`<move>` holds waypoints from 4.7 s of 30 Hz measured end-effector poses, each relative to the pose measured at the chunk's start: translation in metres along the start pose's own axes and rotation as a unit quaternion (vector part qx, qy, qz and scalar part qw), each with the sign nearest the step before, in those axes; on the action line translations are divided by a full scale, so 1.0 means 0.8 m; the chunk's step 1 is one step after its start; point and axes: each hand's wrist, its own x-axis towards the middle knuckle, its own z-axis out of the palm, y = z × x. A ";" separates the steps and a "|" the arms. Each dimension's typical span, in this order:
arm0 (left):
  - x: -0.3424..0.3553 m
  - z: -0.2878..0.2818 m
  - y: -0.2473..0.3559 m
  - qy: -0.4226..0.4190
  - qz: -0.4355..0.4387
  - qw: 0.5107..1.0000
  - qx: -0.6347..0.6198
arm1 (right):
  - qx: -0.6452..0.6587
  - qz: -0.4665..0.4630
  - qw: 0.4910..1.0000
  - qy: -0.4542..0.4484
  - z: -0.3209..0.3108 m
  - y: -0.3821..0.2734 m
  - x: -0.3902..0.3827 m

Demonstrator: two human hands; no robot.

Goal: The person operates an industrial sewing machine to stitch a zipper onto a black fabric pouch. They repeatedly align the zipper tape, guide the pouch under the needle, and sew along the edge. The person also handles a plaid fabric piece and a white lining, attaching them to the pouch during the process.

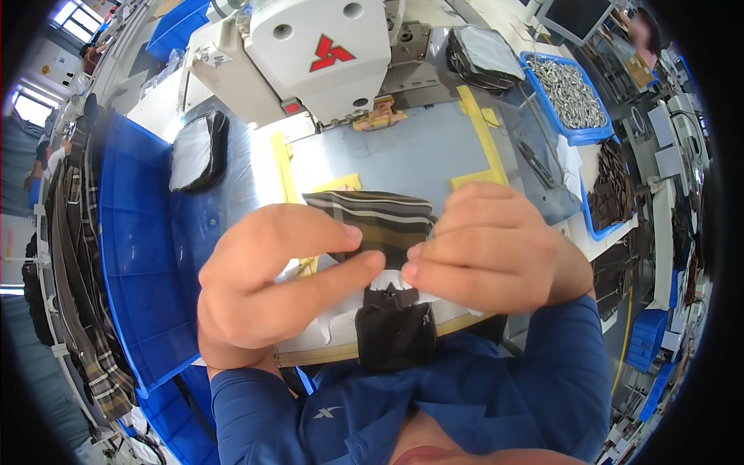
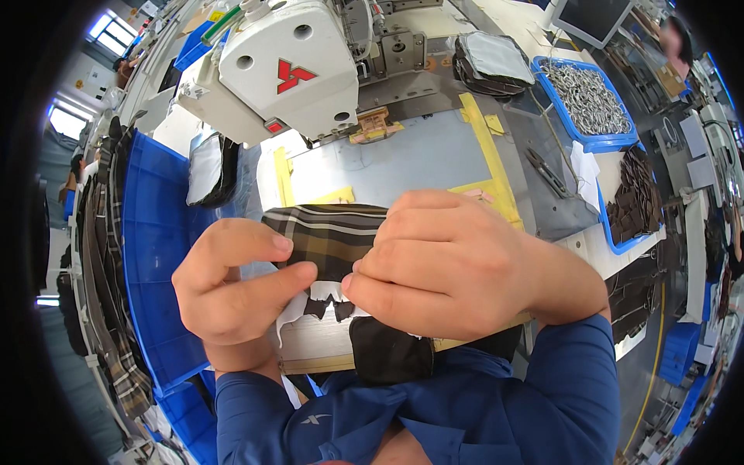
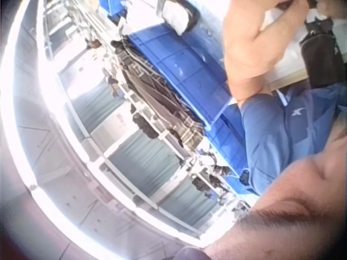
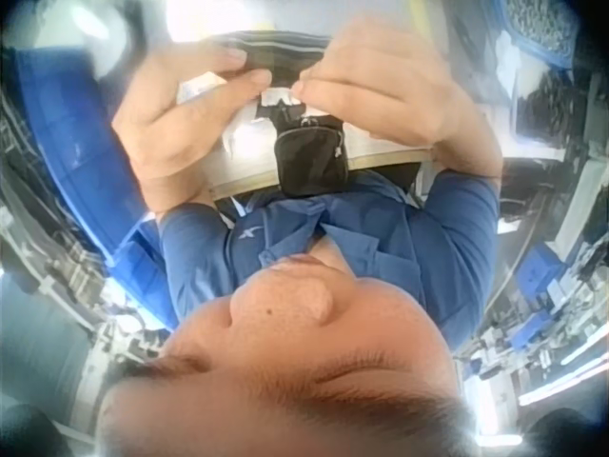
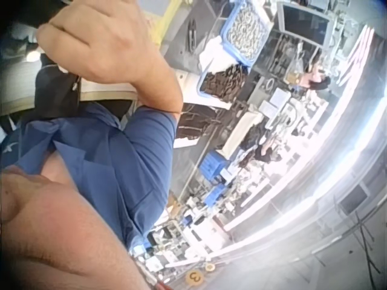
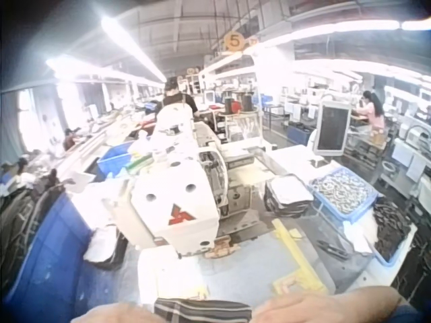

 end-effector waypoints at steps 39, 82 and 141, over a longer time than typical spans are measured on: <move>-0.010 0.047 -0.042 -0.021 0.059 0.975 -0.213 | 0.094 0.094 0.990 0.054 0.008 0.014 -0.015; -0.022 0.142 -0.132 -0.140 -0.378 0.914 0.049 | 0.027 0.614 0.780 -0.116 0.081 0.150 -0.076; -0.008 0.152 -0.155 -0.304 -0.093 0.945 0.073 | -0.005 0.298 0.936 -0.188 0.066 0.146 -0.097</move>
